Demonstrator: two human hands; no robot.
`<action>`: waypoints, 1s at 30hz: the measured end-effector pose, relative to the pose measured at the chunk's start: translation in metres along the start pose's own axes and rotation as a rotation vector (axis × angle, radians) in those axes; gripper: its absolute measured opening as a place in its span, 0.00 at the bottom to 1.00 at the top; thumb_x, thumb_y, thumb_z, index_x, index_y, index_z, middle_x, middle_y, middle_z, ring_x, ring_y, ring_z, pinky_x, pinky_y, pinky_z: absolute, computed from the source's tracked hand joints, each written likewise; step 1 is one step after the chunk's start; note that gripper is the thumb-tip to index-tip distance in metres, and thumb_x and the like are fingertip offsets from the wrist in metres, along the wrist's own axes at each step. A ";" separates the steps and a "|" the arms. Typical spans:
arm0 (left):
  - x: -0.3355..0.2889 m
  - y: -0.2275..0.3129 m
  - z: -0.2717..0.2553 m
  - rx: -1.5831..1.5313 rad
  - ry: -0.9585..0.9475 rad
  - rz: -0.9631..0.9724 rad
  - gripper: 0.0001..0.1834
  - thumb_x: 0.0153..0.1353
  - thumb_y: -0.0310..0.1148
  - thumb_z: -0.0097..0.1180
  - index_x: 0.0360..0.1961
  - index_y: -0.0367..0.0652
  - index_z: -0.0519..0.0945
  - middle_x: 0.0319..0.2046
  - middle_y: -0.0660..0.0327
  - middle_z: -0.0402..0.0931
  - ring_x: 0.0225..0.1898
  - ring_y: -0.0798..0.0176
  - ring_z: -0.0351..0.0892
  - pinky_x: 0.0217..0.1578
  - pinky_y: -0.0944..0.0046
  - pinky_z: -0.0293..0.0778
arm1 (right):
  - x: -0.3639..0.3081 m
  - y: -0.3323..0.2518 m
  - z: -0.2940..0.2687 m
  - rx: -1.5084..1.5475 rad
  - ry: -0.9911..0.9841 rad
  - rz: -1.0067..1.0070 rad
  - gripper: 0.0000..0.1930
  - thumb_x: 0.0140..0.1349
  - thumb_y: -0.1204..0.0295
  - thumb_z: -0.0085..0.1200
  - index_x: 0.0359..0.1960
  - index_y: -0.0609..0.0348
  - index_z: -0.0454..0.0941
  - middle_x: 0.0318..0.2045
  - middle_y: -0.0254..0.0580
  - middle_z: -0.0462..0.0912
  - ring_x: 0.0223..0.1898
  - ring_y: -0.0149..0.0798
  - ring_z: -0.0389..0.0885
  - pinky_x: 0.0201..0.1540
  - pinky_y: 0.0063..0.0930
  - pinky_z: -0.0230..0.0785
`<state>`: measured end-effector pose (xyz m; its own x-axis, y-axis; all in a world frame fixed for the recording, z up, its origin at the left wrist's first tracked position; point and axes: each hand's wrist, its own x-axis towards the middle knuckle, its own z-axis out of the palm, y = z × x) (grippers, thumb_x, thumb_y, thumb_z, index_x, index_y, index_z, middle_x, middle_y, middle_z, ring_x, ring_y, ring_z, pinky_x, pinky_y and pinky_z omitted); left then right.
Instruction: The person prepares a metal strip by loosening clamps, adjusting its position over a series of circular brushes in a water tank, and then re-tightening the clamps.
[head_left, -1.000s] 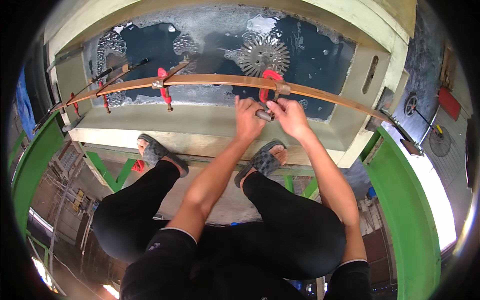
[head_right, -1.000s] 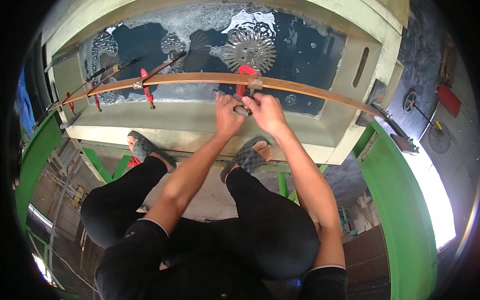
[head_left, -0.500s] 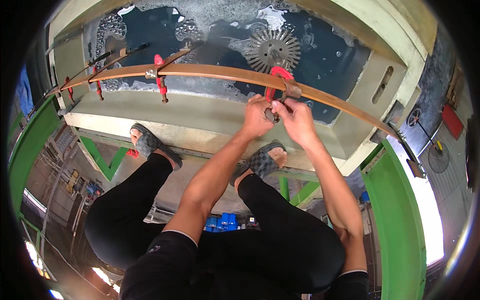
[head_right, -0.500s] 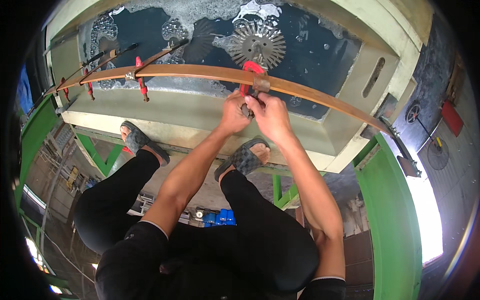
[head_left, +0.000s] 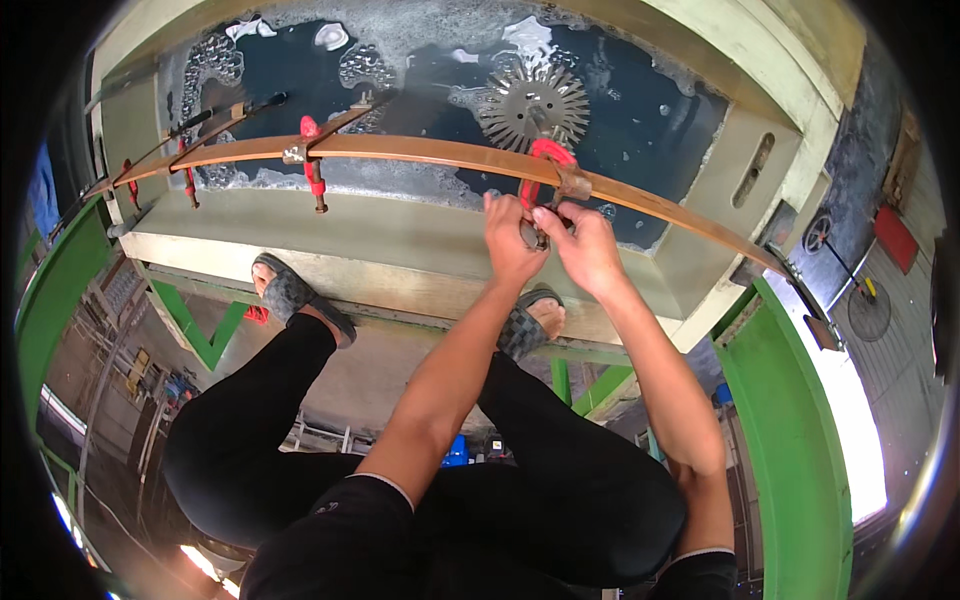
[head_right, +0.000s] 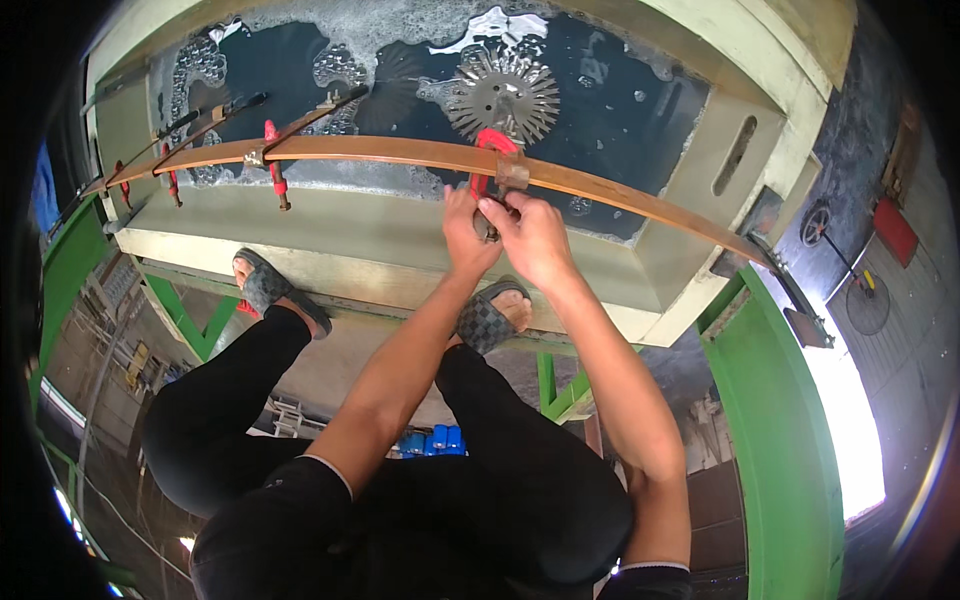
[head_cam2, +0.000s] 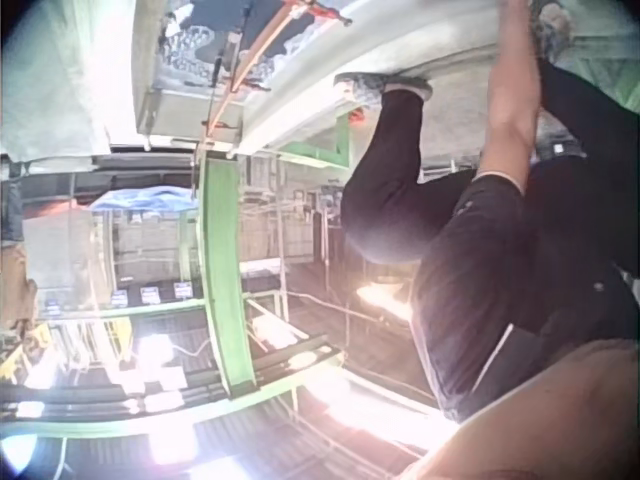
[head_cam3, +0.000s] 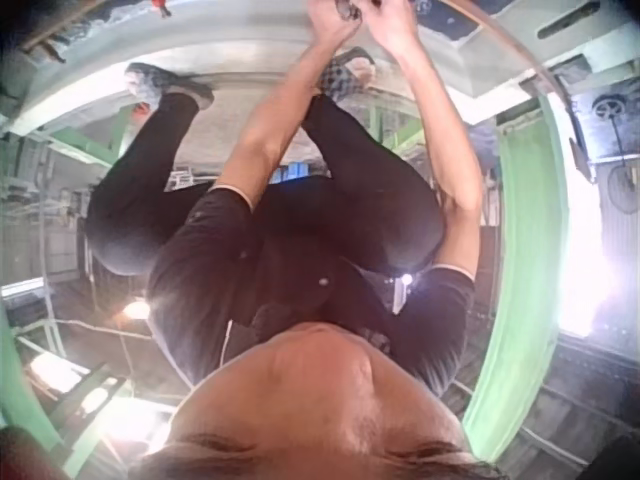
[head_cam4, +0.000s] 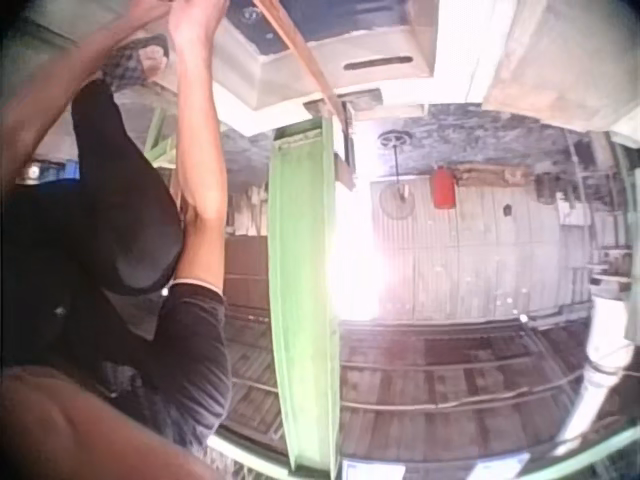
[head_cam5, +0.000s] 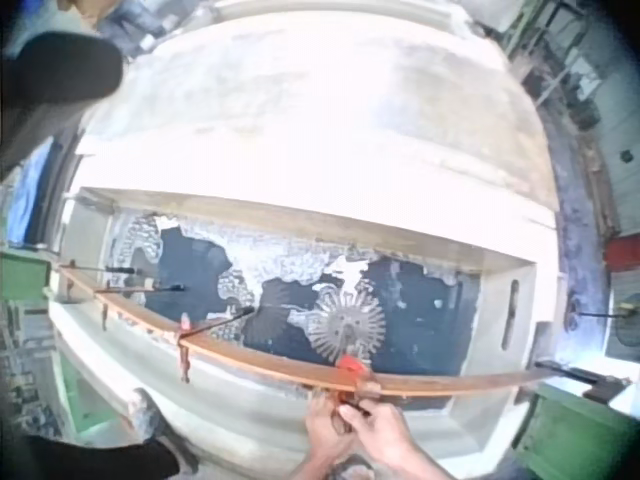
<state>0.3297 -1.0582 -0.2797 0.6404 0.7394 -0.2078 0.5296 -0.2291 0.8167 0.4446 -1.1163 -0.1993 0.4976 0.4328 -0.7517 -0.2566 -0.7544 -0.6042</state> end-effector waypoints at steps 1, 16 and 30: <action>0.004 -0.003 -0.002 -0.014 -0.089 0.072 0.09 0.47 0.25 0.63 0.26 0.40 0.72 0.29 0.53 0.72 0.42 0.45 0.75 0.57 0.43 0.64 | 0.000 0.000 0.000 0.007 0.043 -0.049 0.20 0.65 0.58 0.59 0.32 0.68 0.80 0.20 0.51 0.79 0.21 0.41 0.74 0.31 0.38 0.67; -0.049 0.037 0.060 -1.330 -0.164 -0.945 0.20 0.71 0.36 0.44 0.62 0.43 0.67 0.58 0.62 0.70 0.61 0.66 0.69 0.60 0.59 0.67 | 0.010 -0.019 -0.024 -0.168 -0.172 -0.065 0.20 0.63 0.56 0.62 0.36 0.66 0.85 0.25 0.46 0.84 0.27 0.38 0.79 0.35 0.35 0.71; -0.040 0.130 -0.040 -1.359 -0.110 -1.446 0.04 0.71 0.35 0.49 0.40 0.48 0.70 0.28 0.69 0.68 0.21 0.73 0.63 0.27 0.68 0.66 | 0.003 -0.030 -0.021 -0.182 -0.216 0.154 0.19 0.65 0.58 0.60 0.37 0.67 0.83 0.23 0.42 0.82 0.25 0.34 0.77 0.35 0.36 0.71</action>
<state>0.3506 -1.0925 -0.1437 0.2539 -0.1478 -0.9559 -0.0682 0.9830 -0.1702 0.4713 -1.1025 -0.1781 0.2718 0.3869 -0.8812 -0.1530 -0.8866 -0.4365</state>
